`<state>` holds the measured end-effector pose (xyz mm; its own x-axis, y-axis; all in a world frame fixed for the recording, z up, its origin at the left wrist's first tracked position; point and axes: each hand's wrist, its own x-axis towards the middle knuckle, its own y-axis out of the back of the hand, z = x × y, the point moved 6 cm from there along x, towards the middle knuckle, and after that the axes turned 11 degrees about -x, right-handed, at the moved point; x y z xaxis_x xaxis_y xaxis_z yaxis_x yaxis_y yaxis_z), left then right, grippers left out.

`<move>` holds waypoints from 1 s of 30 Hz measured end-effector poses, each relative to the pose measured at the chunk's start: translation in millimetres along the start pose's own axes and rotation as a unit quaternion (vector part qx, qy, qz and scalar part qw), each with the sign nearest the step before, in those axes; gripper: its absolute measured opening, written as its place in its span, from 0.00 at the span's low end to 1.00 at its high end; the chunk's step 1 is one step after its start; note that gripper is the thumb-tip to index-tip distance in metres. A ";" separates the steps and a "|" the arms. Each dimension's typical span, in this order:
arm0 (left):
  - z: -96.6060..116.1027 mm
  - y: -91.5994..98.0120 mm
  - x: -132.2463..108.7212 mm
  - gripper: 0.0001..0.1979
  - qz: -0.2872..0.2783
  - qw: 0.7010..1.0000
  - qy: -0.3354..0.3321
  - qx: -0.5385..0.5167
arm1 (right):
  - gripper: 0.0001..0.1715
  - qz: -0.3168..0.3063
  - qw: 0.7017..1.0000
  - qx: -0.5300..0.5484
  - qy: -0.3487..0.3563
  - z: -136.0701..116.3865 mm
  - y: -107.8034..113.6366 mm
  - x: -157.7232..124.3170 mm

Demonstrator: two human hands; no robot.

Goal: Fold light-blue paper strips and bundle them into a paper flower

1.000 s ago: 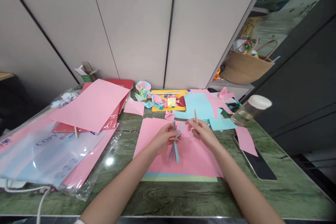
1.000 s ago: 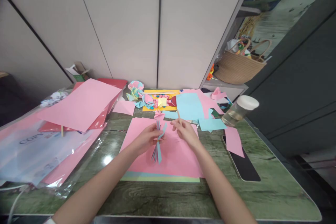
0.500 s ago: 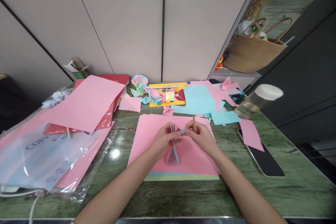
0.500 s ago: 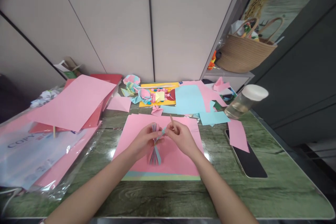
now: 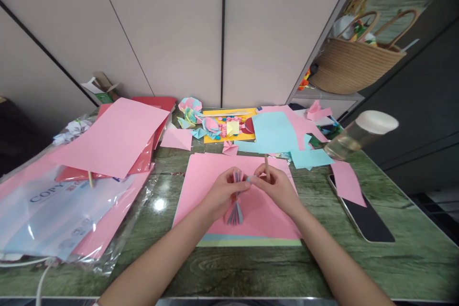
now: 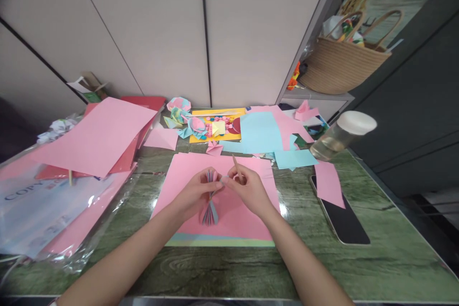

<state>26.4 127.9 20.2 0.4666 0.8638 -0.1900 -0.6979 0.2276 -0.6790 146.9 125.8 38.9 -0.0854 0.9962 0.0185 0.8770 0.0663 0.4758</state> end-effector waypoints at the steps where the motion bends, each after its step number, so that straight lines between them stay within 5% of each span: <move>1: 1.2 0.4 -0.2 0.12 0.004 1.000 -0.003 0.002 | 0.13 -0.002 1.000 -0.003 0.001 0.1 -0.2 0.1; 8: 4.5 -2.0 -1.7 0.13 -0.014 0.997 0.040 0.064 | 0.12 0.008 0.999 -0.030 0.013 -7.9 1.7 -4.8; 18: 12.3 7.2 3.6 0.11 0.007 0.998 -0.005 0.054 | 0.17 -0.056 0.987 -0.141 0.057 -14.9 10.0 -6.4; 30: 13.4 12.4 5.2 0.11 0.024 0.998 -0.015 0.062 | 0.21 -0.141 0.988 -0.059 0.032 -5.0 8.2 -7.5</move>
<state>12.9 141.3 20.2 0.4158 0.8875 -0.1986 -0.7819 0.2374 -0.5765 152.4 118.6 47.0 -0.3515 0.9331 -0.0766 0.7527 0.3303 0.5695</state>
